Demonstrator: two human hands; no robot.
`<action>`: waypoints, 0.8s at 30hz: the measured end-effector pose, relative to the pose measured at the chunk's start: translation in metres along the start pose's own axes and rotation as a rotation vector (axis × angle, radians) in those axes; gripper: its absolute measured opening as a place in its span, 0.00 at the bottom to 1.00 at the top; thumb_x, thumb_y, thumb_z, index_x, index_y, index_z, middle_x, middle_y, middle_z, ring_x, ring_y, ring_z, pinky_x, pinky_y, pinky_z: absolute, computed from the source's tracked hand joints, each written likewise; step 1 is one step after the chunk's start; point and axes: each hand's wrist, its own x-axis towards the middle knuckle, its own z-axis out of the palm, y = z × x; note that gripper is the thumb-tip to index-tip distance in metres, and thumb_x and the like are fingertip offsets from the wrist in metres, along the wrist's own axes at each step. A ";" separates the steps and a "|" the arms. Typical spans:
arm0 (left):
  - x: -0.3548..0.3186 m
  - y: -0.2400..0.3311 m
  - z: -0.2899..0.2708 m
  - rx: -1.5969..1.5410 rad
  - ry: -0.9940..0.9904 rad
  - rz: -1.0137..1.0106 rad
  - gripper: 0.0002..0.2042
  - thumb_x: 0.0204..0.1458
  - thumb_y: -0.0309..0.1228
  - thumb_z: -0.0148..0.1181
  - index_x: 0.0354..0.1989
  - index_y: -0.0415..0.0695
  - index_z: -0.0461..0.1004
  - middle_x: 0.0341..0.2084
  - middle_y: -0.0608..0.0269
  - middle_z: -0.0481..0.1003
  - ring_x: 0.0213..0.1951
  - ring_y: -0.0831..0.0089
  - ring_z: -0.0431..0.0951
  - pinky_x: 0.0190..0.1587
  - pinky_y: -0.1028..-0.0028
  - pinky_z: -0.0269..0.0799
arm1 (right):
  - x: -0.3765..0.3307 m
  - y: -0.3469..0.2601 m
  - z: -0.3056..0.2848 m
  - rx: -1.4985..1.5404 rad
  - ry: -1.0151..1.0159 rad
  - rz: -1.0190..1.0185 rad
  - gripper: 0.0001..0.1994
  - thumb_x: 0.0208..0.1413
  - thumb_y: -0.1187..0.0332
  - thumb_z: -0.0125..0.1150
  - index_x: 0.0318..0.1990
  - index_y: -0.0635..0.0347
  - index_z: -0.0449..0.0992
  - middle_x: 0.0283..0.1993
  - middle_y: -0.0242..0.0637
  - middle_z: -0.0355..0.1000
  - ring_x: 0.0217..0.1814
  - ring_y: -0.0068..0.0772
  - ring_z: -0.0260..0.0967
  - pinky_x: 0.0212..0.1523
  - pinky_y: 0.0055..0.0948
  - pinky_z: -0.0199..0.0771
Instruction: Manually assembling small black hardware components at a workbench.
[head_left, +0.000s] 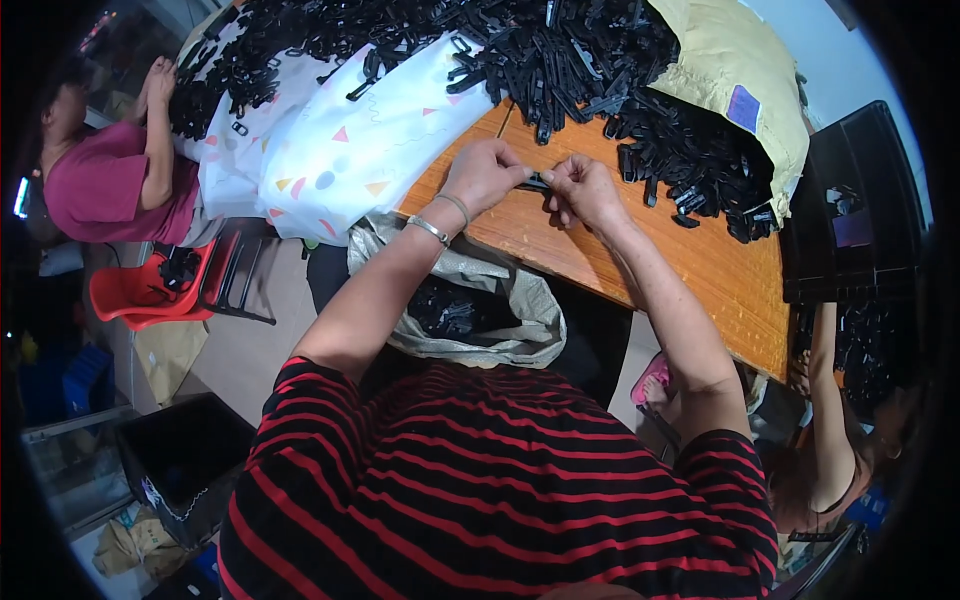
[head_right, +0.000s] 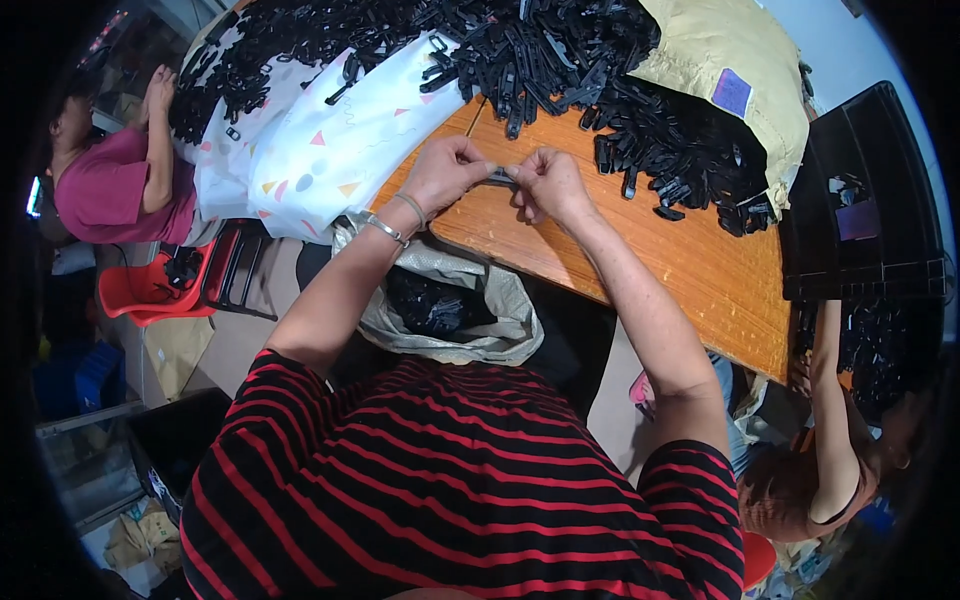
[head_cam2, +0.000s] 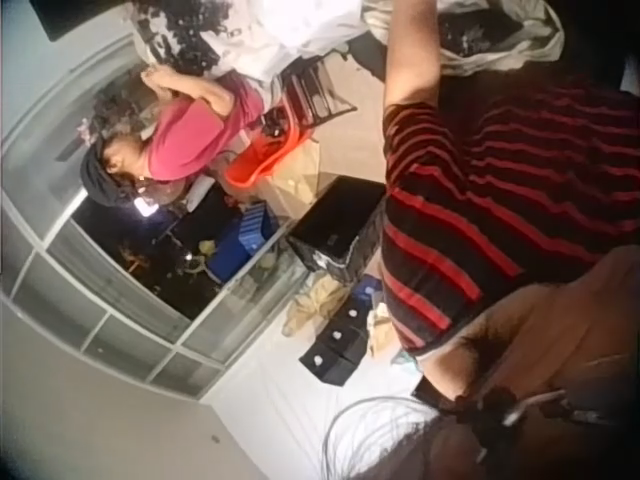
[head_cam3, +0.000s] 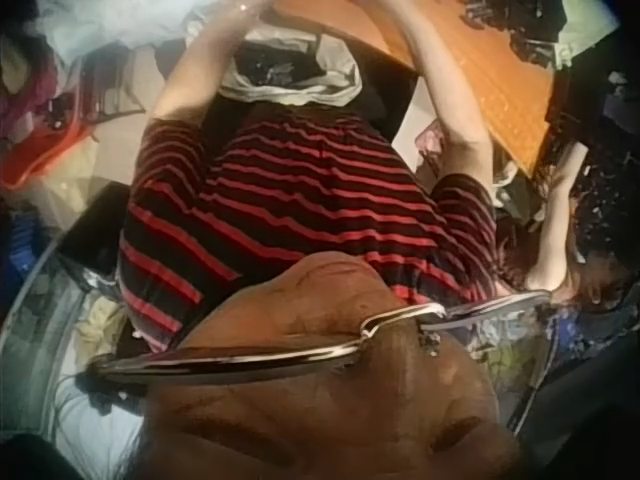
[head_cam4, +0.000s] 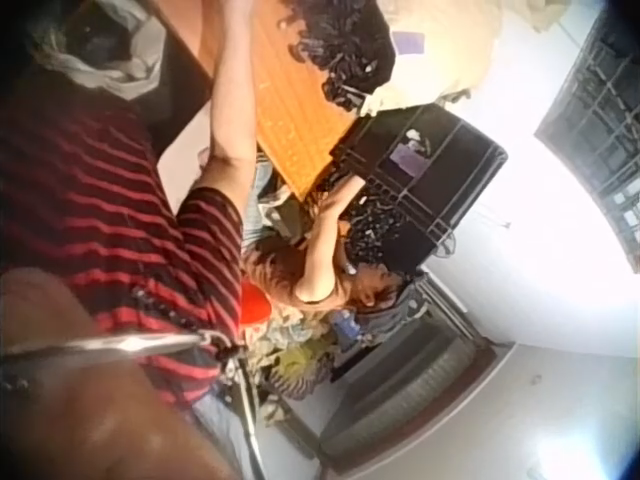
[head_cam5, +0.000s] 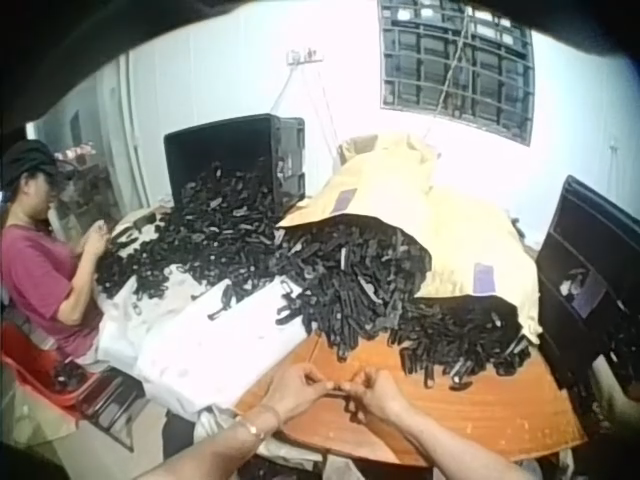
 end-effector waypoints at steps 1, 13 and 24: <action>-0.001 0.000 0.001 -0.007 0.002 -0.010 0.09 0.45 0.30 0.66 0.25 0.37 0.74 0.19 0.66 0.73 0.23 0.81 0.70 0.26 0.79 0.67 | -0.001 0.001 0.001 0.000 -0.002 0.005 0.10 0.58 0.69 0.56 0.29 0.62 0.65 0.16 0.34 0.69 0.10 0.22 0.64 0.10 0.21 0.64; 0.004 0.007 -0.004 0.123 -0.044 -0.031 0.12 0.44 0.34 0.66 0.23 0.39 0.72 0.19 0.62 0.74 0.23 0.75 0.72 0.28 0.74 0.68 | 0.008 0.004 0.000 -0.202 0.044 -0.082 0.12 0.55 0.67 0.61 0.26 0.61 0.66 0.14 0.33 0.67 0.11 0.21 0.62 0.10 0.21 0.58; -0.003 0.018 0.003 0.260 -0.018 -0.044 0.11 0.43 0.37 0.65 0.24 0.42 0.74 0.22 0.56 0.75 0.28 0.63 0.76 0.33 0.67 0.70 | -0.001 -0.002 0.000 -0.297 0.055 -0.008 0.12 0.54 0.66 0.63 0.26 0.62 0.67 0.15 0.33 0.67 0.11 0.21 0.61 0.10 0.22 0.58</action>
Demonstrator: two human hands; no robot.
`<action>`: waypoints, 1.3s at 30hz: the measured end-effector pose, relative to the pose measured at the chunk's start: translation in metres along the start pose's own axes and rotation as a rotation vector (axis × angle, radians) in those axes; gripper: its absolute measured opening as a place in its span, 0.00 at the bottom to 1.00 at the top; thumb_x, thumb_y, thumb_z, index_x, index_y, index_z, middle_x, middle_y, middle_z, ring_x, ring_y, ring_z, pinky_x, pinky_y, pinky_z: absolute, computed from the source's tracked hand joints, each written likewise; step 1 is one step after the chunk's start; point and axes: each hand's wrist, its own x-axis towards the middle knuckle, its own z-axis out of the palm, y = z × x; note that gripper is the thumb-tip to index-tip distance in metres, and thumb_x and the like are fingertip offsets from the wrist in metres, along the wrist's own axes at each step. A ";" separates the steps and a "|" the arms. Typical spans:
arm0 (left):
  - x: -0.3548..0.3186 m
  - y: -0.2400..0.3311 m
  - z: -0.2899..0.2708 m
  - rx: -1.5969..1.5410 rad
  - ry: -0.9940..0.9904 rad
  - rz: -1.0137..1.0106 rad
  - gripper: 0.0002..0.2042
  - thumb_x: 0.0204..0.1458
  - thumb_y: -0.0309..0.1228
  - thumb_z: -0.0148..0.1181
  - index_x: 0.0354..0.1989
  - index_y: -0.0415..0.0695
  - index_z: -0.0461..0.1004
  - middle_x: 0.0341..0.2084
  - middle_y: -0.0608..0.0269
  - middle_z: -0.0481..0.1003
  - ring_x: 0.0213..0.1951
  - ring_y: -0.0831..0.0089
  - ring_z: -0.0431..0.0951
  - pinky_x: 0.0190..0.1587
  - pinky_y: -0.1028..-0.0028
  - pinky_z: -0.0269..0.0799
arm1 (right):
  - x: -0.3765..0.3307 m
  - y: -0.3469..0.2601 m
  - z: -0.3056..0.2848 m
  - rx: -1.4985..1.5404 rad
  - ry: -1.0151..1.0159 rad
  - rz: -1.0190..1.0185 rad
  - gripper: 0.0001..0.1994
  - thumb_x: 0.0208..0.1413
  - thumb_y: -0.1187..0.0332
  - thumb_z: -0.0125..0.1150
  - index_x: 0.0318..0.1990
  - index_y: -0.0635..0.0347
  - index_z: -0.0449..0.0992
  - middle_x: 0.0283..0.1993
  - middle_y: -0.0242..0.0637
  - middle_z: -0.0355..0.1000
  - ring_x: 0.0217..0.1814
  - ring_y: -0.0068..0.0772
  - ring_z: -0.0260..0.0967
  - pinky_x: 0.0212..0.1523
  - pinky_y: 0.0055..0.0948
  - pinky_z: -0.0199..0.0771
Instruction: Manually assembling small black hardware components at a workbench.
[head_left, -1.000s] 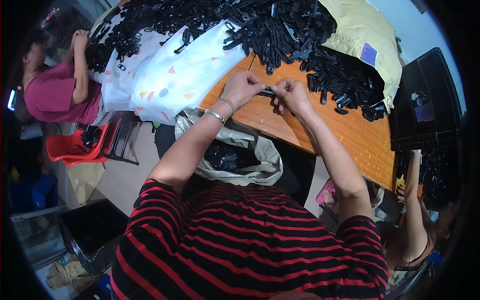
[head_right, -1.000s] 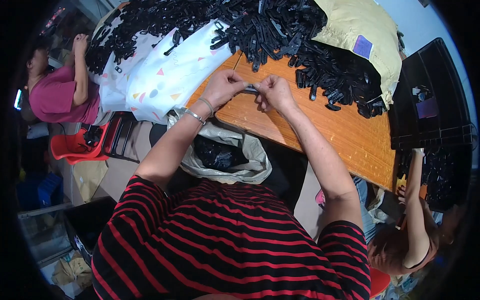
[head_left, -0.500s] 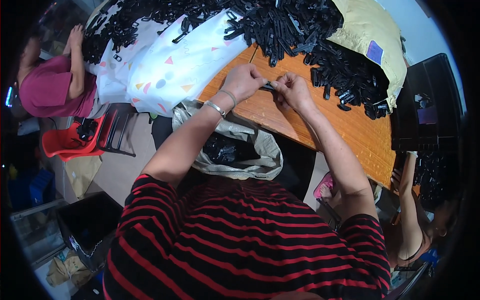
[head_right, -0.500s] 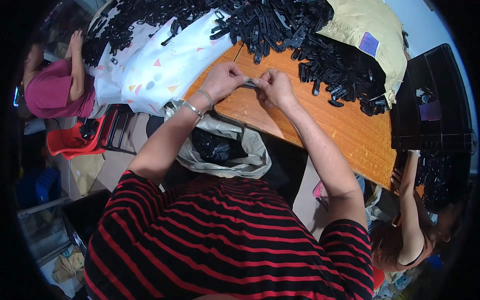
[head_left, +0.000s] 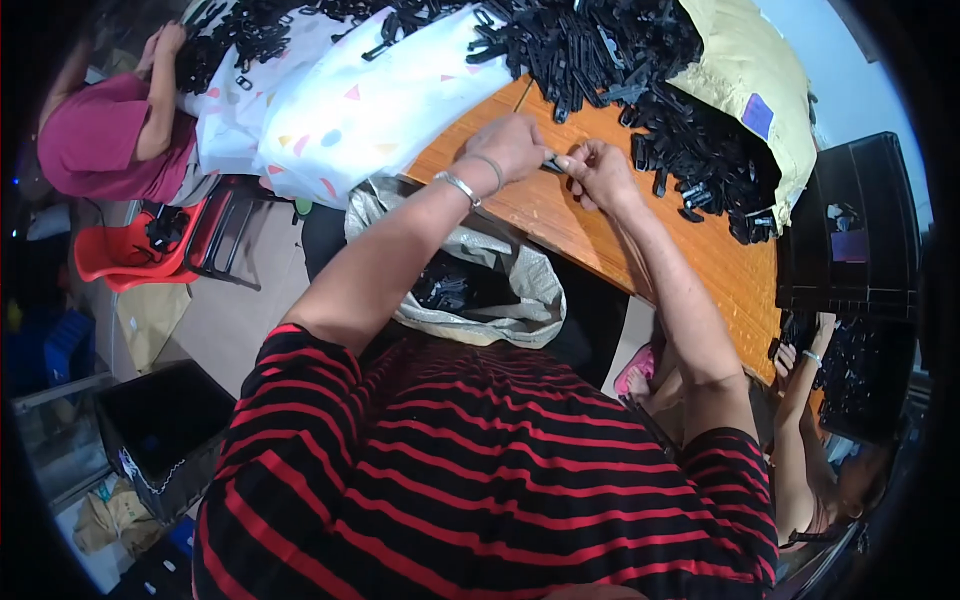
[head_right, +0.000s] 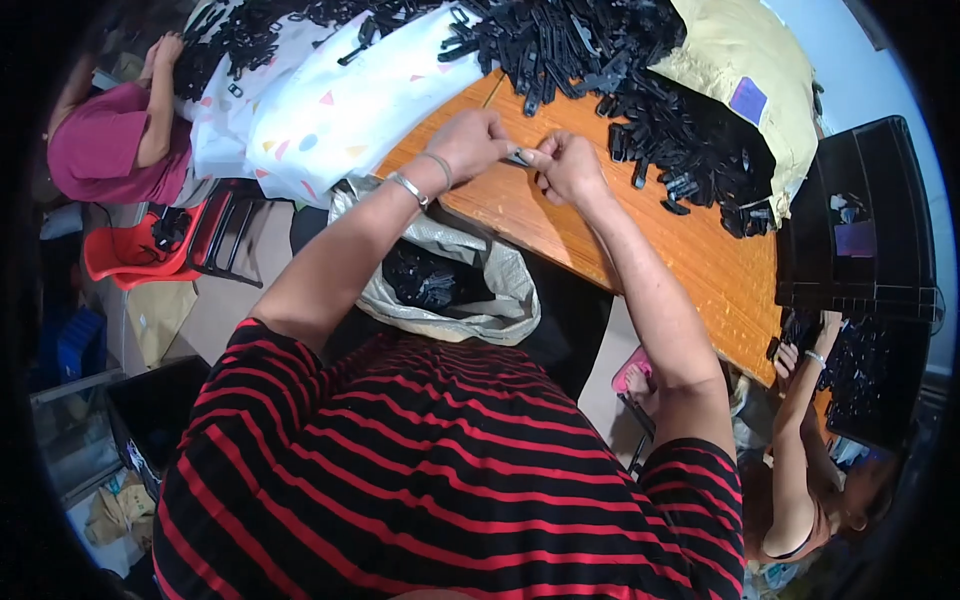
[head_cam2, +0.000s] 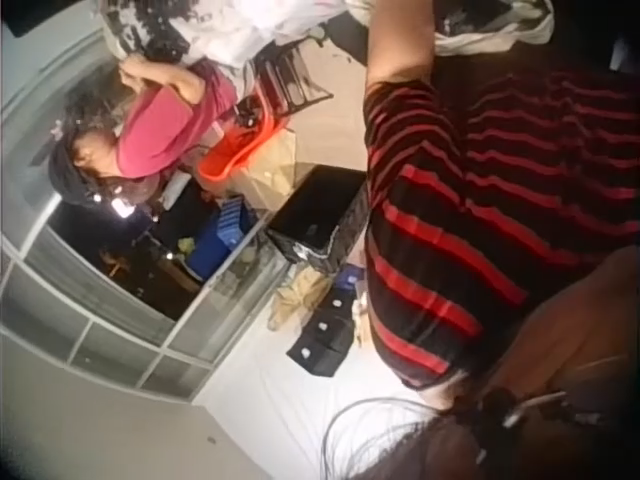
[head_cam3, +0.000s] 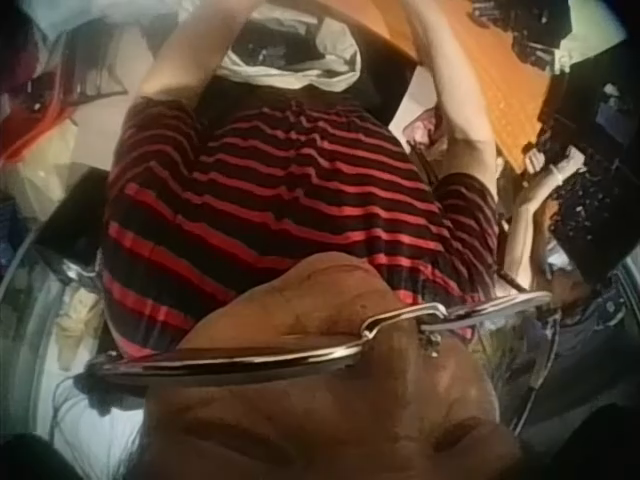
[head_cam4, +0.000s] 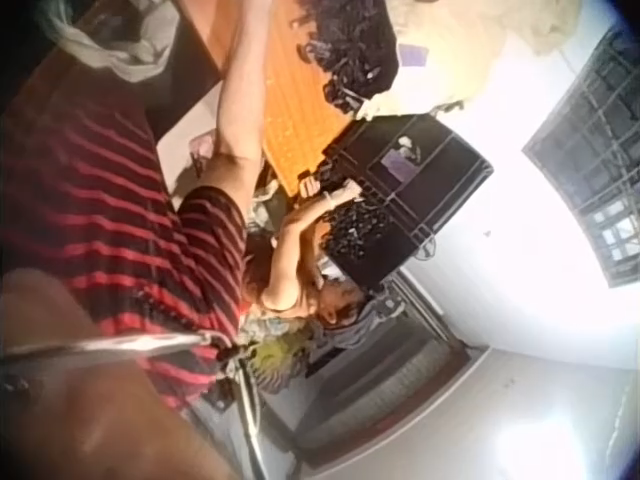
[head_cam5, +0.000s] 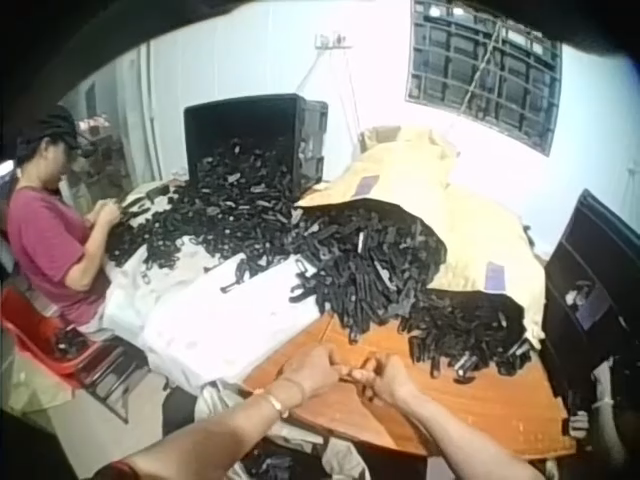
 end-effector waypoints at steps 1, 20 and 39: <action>0.002 0.010 -0.011 0.058 -0.094 -0.047 0.12 0.45 0.39 0.63 0.29 0.43 0.75 0.28 0.55 0.76 0.33 0.60 0.77 0.38 0.65 0.71 | 0.004 -0.002 -0.004 -0.046 -0.011 0.018 0.12 0.54 0.66 0.63 0.26 0.62 0.68 0.15 0.33 0.67 0.11 0.21 0.61 0.10 0.22 0.58; -0.050 -0.021 -0.018 0.099 -0.110 0.225 0.12 0.44 0.36 0.64 0.33 0.40 0.76 0.26 0.54 0.74 0.31 0.59 0.75 0.36 0.67 0.70 | -0.038 0.024 0.010 0.051 -0.137 -0.116 0.13 0.53 0.64 0.64 0.23 0.62 0.71 0.15 0.34 0.70 0.15 0.24 0.67 0.18 0.24 0.65; 0.040 0.002 -0.012 0.367 0.307 0.703 0.15 0.44 0.20 0.56 0.43 0.44 0.72 0.41 0.57 0.69 0.46 0.57 0.69 0.45 0.65 0.69 | 0.007 0.050 -0.079 -0.830 0.482 -0.552 0.12 0.49 0.70 0.61 0.43 0.57 0.74 0.40 0.42 0.66 0.35 0.49 0.70 0.33 0.41 0.72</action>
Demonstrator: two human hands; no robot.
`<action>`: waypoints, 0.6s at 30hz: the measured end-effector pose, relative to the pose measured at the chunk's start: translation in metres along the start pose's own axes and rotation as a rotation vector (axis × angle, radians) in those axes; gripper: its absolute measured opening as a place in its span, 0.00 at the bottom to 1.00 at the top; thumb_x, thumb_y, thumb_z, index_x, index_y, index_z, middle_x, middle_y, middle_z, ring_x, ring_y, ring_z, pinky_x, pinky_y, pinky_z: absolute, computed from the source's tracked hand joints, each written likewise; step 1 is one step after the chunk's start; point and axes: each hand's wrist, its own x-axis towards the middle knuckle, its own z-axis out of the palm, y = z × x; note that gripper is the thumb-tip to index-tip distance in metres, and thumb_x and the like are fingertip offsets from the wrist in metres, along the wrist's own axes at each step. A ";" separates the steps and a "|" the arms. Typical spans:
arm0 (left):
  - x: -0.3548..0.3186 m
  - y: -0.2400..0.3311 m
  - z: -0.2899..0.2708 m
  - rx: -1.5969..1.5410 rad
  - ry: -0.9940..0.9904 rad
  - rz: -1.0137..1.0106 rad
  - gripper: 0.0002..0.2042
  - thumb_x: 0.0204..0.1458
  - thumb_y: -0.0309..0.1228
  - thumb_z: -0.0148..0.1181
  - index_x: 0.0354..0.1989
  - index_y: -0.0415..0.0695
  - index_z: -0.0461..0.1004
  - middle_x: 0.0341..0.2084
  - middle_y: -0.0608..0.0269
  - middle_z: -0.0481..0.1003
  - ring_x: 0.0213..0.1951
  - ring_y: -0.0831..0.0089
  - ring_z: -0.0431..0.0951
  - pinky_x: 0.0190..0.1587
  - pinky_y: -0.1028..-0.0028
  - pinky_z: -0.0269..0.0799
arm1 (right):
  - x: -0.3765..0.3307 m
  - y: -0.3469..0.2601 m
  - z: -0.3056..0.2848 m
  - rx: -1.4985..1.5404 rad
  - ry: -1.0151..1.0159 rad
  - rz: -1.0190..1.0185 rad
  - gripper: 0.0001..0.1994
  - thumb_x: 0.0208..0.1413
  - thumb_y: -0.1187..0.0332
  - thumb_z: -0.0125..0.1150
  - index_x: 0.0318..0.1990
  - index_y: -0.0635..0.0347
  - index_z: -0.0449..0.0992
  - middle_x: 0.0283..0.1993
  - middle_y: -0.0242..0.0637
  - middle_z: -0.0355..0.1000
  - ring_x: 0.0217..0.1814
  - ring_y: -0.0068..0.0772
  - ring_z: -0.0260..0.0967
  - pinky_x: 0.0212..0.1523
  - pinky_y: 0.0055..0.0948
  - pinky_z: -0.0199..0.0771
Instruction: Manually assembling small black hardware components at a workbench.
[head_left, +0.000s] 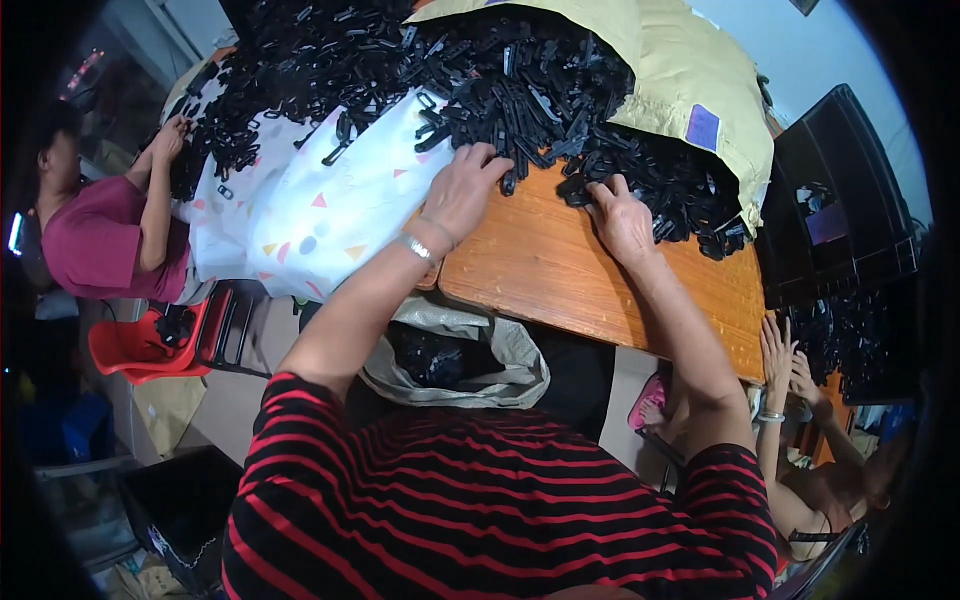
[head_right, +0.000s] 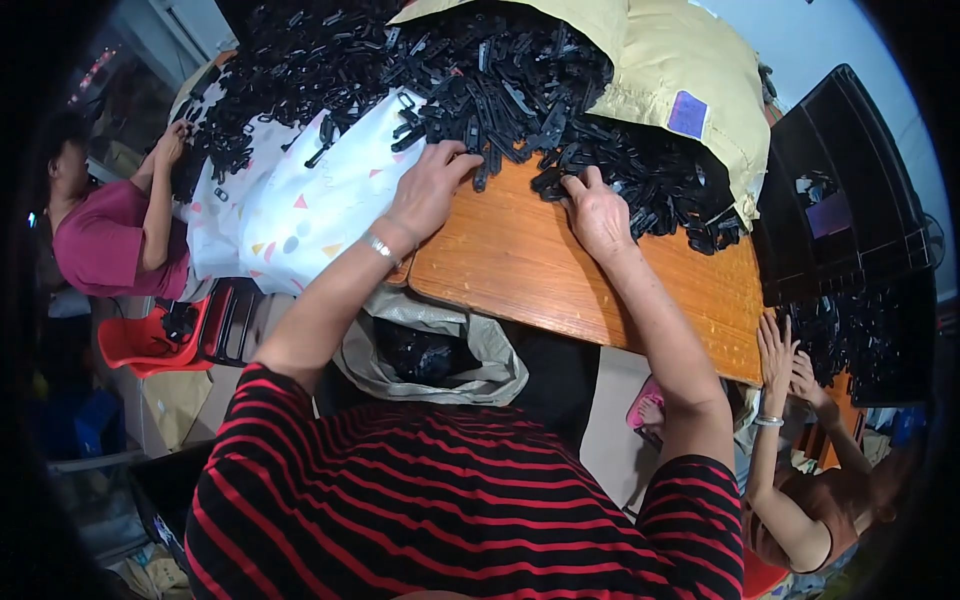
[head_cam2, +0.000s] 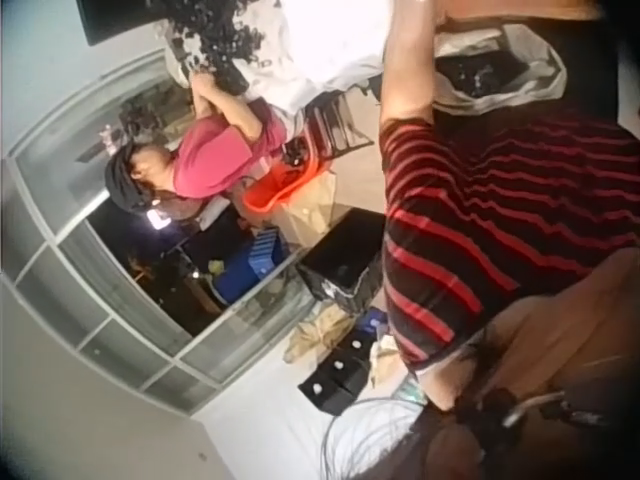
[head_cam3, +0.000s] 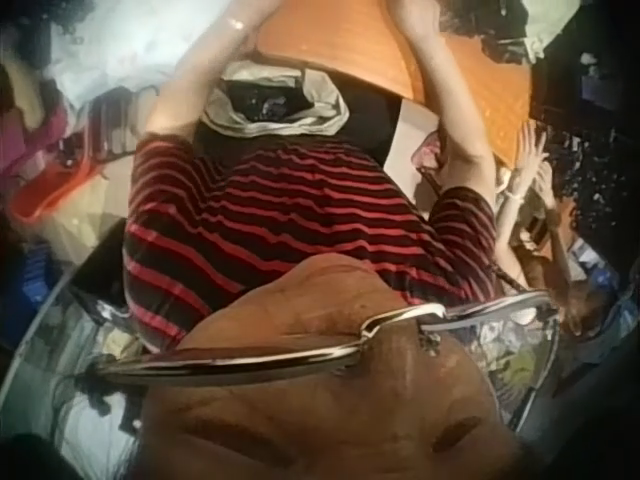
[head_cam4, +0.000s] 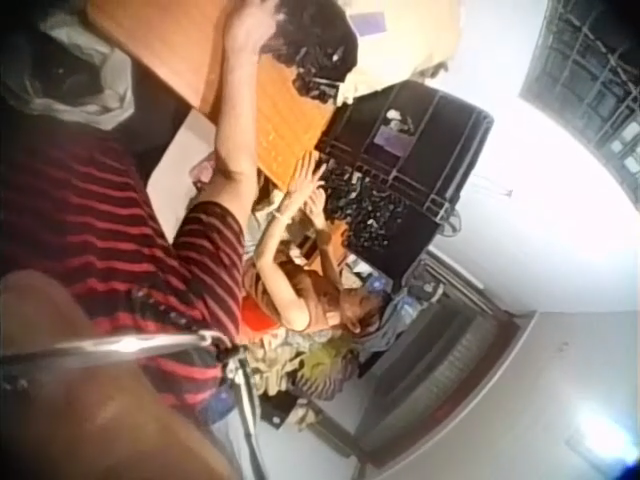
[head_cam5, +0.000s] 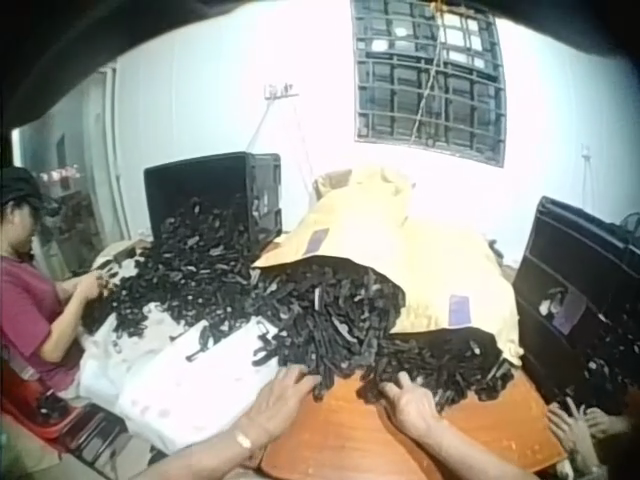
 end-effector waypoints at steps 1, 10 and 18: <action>0.007 -0.005 0.004 0.070 0.011 0.061 0.16 0.44 0.19 0.56 0.44 0.46 0.72 0.43 0.58 0.68 0.47 0.58 0.68 0.46 0.66 0.69 | 0.003 -0.001 0.003 0.008 0.016 0.017 0.12 0.49 0.69 0.62 0.42 0.58 0.74 0.40 0.41 0.66 0.35 0.49 0.71 0.32 0.40 0.72; 0.007 -0.007 0.019 0.097 -0.017 0.120 0.15 0.40 0.19 0.56 0.39 0.45 0.73 0.44 0.60 0.69 0.46 0.61 0.68 0.46 0.69 0.69 | -0.001 -0.013 0.016 0.048 0.121 0.043 0.08 0.49 0.71 0.62 0.36 0.60 0.73 0.39 0.43 0.65 0.32 0.50 0.70 0.29 0.41 0.72; -0.025 -0.001 0.012 0.030 -0.015 0.177 0.12 0.40 0.19 0.55 0.36 0.42 0.72 0.40 0.60 0.71 0.44 0.60 0.68 0.46 0.68 0.69 | -0.006 -0.018 0.010 0.062 0.051 -0.049 0.07 0.49 0.72 0.61 0.36 0.60 0.71 0.37 0.41 0.66 0.31 0.50 0.70 0.28 0.41 0.72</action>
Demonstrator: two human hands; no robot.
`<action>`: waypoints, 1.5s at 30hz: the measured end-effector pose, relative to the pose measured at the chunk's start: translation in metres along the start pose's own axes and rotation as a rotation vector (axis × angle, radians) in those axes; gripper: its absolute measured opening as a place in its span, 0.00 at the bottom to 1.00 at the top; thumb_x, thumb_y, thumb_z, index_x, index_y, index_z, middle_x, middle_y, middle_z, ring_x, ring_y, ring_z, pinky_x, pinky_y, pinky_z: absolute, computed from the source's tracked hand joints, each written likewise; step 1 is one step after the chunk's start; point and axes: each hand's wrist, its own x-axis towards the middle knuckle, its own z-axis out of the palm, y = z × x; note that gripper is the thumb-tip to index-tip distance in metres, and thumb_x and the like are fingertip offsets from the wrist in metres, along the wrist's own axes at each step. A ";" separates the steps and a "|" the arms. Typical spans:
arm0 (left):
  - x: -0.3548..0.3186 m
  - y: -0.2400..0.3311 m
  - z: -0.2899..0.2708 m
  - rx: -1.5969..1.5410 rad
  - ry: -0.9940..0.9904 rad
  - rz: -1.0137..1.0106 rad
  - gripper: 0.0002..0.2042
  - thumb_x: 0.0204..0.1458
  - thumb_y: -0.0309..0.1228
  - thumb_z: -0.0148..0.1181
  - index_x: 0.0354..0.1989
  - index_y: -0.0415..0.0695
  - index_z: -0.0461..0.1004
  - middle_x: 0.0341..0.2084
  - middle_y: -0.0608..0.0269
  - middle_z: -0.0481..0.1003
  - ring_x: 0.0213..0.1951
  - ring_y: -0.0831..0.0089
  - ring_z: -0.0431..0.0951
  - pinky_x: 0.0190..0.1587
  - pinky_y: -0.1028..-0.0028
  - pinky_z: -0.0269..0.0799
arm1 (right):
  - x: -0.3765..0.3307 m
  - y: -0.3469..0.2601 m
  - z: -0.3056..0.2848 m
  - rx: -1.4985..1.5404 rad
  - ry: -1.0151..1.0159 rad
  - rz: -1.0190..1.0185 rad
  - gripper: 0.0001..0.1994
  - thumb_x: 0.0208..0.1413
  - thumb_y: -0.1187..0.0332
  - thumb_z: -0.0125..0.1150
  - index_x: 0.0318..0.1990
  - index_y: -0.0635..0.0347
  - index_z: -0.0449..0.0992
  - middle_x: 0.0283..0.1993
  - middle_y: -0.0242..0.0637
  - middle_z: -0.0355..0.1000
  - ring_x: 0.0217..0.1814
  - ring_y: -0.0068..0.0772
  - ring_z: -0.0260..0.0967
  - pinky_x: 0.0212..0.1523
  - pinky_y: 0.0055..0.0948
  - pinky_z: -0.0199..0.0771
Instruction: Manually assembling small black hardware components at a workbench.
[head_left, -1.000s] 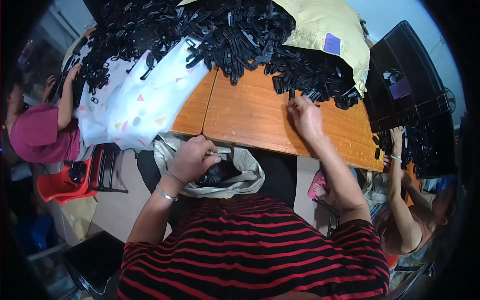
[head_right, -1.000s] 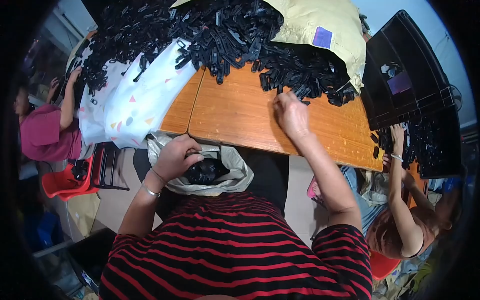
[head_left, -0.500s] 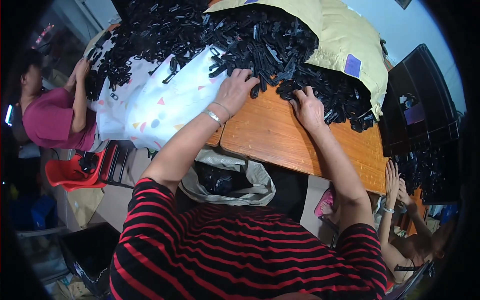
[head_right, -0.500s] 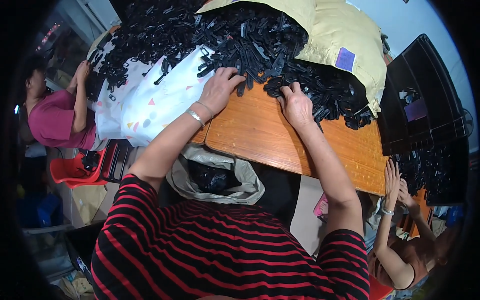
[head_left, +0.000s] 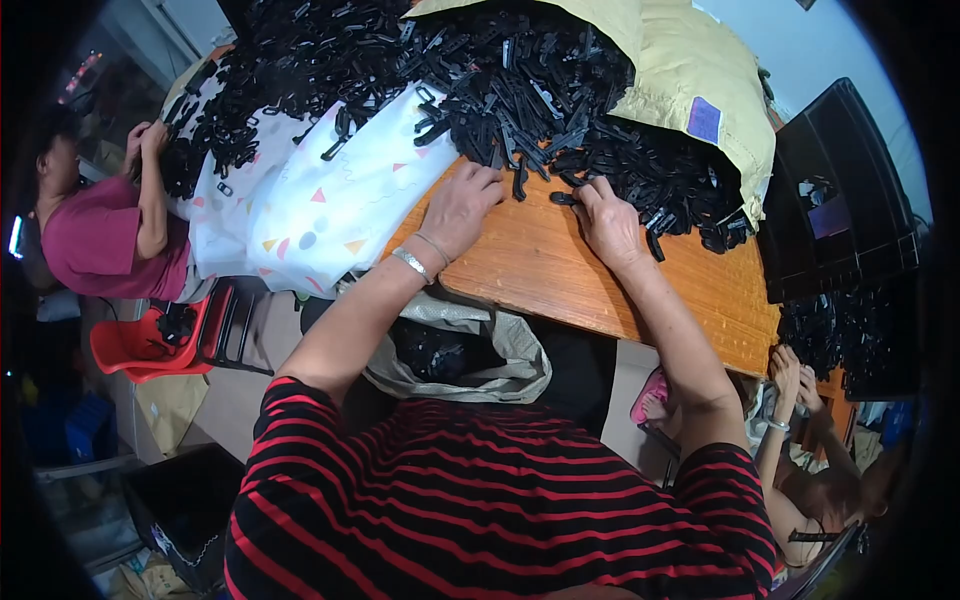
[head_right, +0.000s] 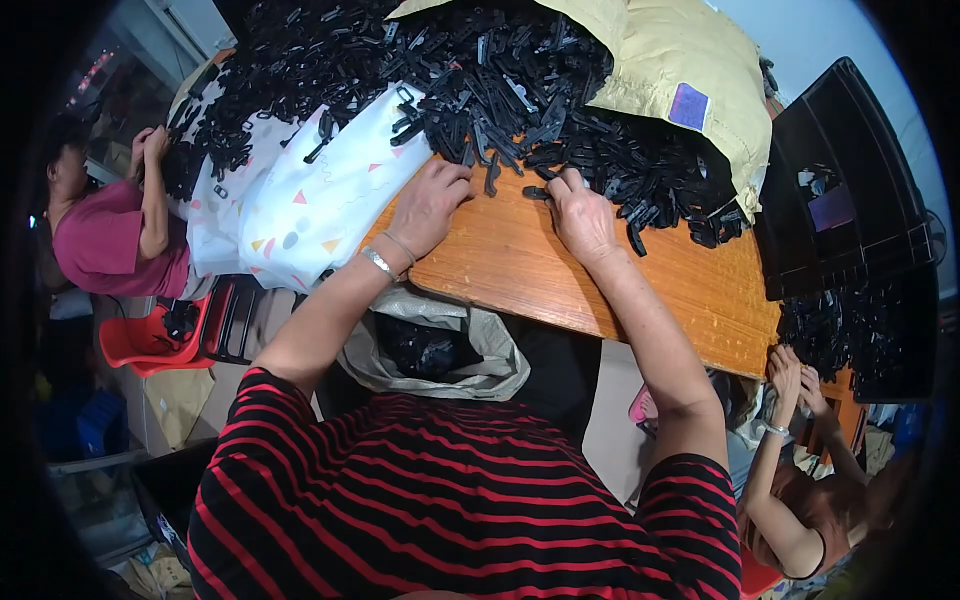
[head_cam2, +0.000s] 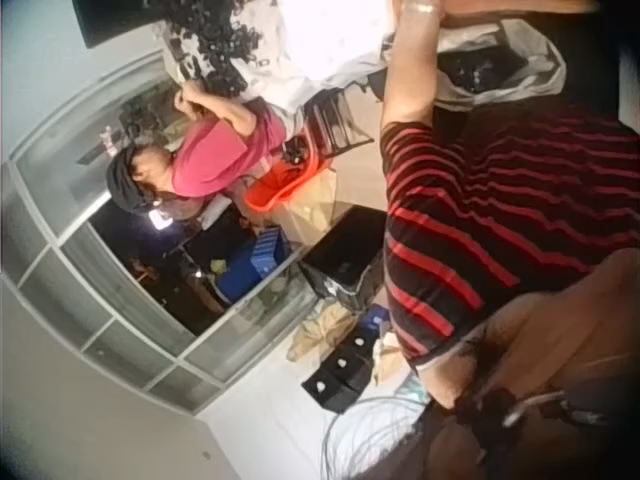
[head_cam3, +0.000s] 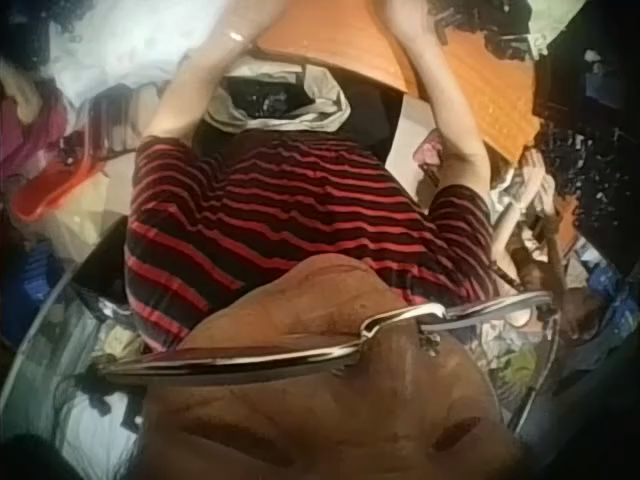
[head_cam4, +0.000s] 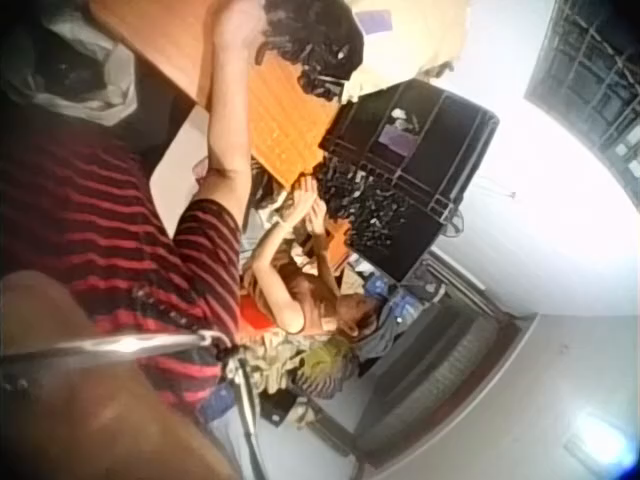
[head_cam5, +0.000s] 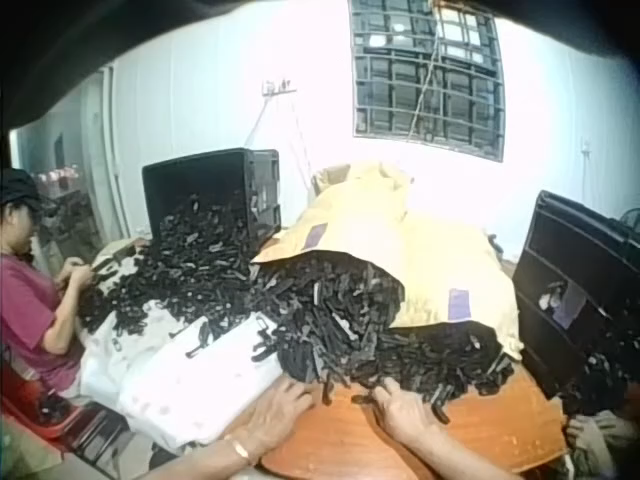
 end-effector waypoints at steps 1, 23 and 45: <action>-0.001 0.001 -0.001 -0.041 0.027 -0.024 0.12 0.41 0.18 0.55 0.36 0.41 0.72 0.39 0.60 0.71 0.43 0.60 0.69 0.46 0.68 0.69 | 0.001 -0.001 0.000 0.003 -0.027 -0.014 0.07 0.49 0.72 0.61 0.36 0.60 0.71 0.37 0.41 0.66 0.31 0.50 0.70 0.29 0.41 0.72; 0.022 0.005 0.009 0.117 0.089 -0.456 0.08 0.42 0.27 0.61 0.33 0.46 0.72 0.31 0.59 0.70 0.38 0.59 0.71 0.39 0.64 0.70 | -0.011 -0.066 0.021 0.366 -0.059 0.075 0.03 0.53 0.72 0.56 0.34 0.60 0.72 0.33 0.45 0.70 0.33 0.53 0.70 0.32 0.43 0.70; 0.014 0.025 -0.025 -0.299 0.215 -0.158 0.06 0.44 0.21 0.60 0.29 0.40 0.69 0.24 0.62 0.71 0.26 0.68 0.74 0.25 0.74 0.66 | 0.027 -0.057 0.007 1.285 -0.077 0.599 0.07 0.59 0.67 0.56 0.36 0.62 0.72 0.23 0.30 0.69 0.12 0.16 0.58 0.11 0.17 0.56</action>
